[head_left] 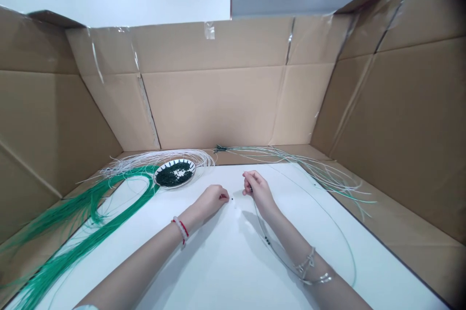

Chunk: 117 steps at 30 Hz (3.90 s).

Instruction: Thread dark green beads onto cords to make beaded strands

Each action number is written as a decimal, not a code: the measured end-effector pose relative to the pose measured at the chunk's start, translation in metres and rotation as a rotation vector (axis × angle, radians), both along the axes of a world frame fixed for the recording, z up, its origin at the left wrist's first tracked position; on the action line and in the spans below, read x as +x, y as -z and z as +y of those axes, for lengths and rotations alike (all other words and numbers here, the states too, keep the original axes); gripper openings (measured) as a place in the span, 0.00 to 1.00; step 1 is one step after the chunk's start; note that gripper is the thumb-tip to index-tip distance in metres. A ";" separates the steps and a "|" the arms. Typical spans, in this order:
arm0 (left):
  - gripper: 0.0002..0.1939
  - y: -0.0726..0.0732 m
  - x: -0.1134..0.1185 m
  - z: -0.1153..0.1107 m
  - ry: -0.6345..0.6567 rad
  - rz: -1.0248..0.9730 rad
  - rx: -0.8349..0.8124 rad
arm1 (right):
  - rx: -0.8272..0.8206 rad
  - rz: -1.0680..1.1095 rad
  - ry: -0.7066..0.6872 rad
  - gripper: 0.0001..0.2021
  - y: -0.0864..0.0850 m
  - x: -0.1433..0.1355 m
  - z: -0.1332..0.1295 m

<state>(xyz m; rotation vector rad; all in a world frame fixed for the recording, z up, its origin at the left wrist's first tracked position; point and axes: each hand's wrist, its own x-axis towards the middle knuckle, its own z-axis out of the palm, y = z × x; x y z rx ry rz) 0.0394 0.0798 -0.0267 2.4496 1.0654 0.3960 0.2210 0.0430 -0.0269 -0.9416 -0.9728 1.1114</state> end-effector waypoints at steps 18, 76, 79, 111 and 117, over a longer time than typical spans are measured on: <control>0.13 0.005 0.023 -0.002 -0.085 -0.015 -0.020 | -0.022 -0.042 -0.093 0.10 -0.004 -0.014 -0.008; 0.02 -0.036 -0.055 -0.079 -0.244 -1.070 -0.918 | -0.090 -0.411 -0.221 0.08 -0.043 -0.055 -0.078; 0.03 -0.039 -0.054 -0.079 -0.229 -1.068 -0.905 | -0.083 -0.415 -0.199 0.06 -0.044 -0.056 -0.079; 0.11 -0.039 -0.053 -0.080 -0.170 -0.937 -0.755 | -0.064 -0.426 -0.193 0.07 -0.035 -0.054 -0.080; 0.11 -0.038 -0.054 -0.082 -0.162 -0.938 -0.761 | -0.003 -0.445 -0.192 0.07 -0.028 -0.052 -0.078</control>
